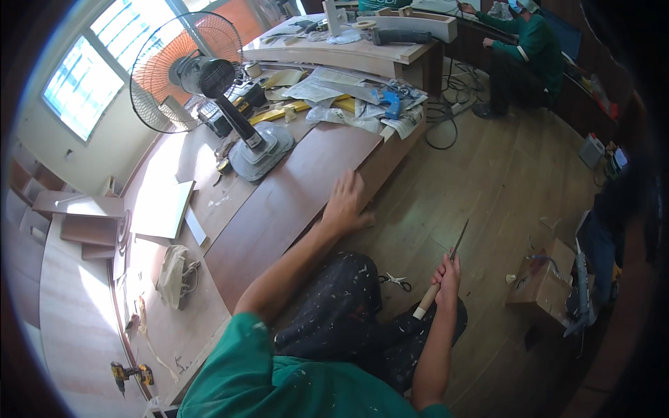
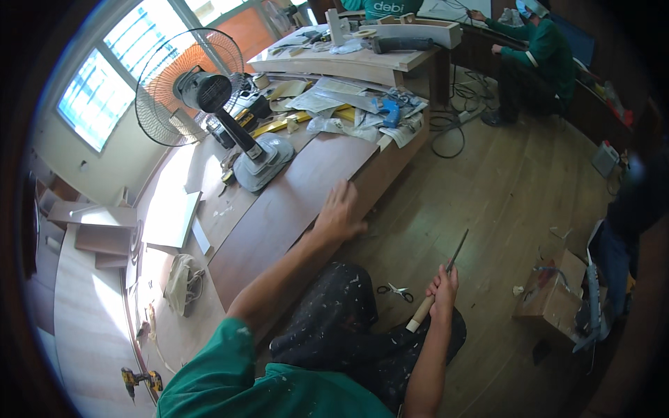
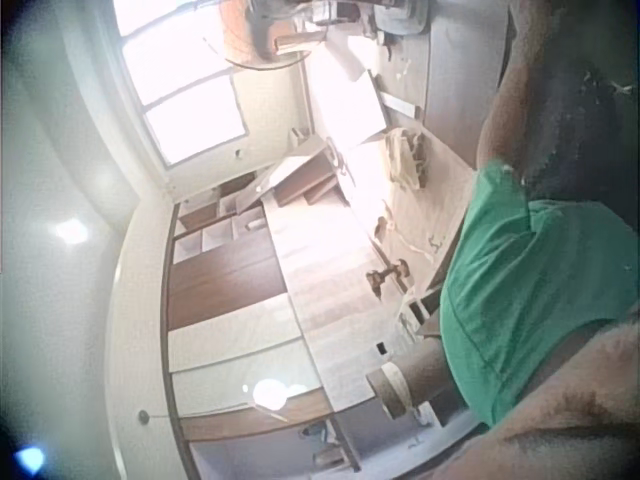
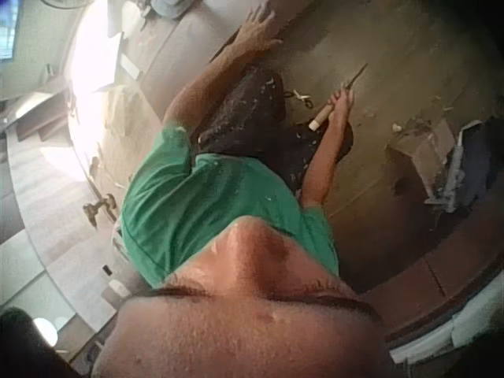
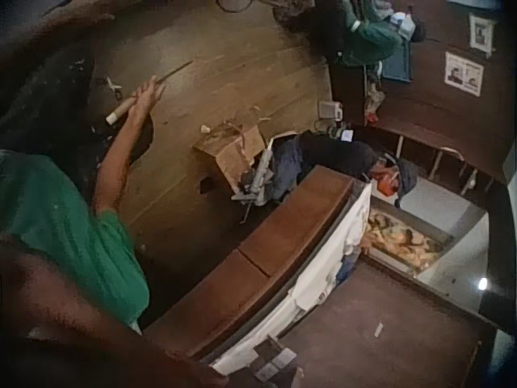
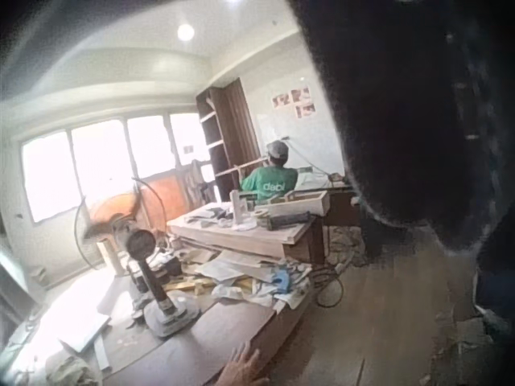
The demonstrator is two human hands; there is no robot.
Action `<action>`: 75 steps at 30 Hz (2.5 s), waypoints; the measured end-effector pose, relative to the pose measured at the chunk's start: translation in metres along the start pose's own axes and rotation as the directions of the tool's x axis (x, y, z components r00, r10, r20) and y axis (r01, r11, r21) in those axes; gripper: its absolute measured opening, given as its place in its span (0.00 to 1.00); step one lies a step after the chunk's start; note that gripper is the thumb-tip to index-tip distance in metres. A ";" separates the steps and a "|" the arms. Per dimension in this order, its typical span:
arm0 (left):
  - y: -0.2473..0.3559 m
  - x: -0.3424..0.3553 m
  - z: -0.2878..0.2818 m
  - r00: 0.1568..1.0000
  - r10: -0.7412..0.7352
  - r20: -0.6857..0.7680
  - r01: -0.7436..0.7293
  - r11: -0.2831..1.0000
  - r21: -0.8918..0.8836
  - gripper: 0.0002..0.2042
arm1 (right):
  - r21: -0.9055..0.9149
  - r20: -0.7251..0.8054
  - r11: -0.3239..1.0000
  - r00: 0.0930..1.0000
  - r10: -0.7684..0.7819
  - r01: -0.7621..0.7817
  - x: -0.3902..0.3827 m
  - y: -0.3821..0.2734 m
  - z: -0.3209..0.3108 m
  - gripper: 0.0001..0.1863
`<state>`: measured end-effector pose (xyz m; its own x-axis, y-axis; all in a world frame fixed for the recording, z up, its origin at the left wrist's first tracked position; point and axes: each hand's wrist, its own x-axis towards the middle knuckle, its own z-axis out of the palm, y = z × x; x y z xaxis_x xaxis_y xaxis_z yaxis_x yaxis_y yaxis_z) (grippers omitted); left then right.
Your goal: The person uses a chisel to carve and shape the edge of a rectangular wooden board placed on a workbench. They repeatedly scrape along the edge to remove material and smooth the surface, occasionally adjusting the board's position.
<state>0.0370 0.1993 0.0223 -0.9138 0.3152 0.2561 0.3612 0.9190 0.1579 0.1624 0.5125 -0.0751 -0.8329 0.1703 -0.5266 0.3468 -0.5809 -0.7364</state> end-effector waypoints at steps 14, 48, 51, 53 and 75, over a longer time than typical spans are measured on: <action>-0.056 -0.088 -0.030 0.968 -0.240 0.078 0.239 0.971 0.016 0.37 | 0.013 -0.157 1.000 0.987 0.023 -0.021 0.069 0.005 -0.032 0.18; -0.067 0.071 -0.023 0.783 0.622 0.021 -0.260 0.358 -0.897 0.25 | -0.937 0.129 0.296 0.972 -0.197 0.185 0.040 -0.168 0.265 0.19; -0.104 0.112 -0.008 0.987 0.115 -0.113 -0.160 0.618 -0.770 0.27 | -0.949 0.257 0.127 0.940 -0.225 0.290 0.059 -0.148 0.249 0.20; -0.131 0.147 0.014 0.979 -0.106 -0.176 -0.031 0.769 -0.638 0.34 | -0.937 0.333 0.043 0.922 -0.199 0.347 0.076 -0.128 0.257 0.20; -0.152 0.207 0.022 0.978 0.209 -0.005 -0.178 0.819 -0.545 0.42 | -0.899 0.347 -0.337 0.924 -0.163 0.278 0.117 -0.110 0.311 0.30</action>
<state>-0.2114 0.1304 0.0306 -0.8170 0.4992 0.2885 0.5599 0.5676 0.6035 -0.1073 0.3486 0.0768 -0.9755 -0.0240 -0.2185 0.0393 0.9590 -0.2806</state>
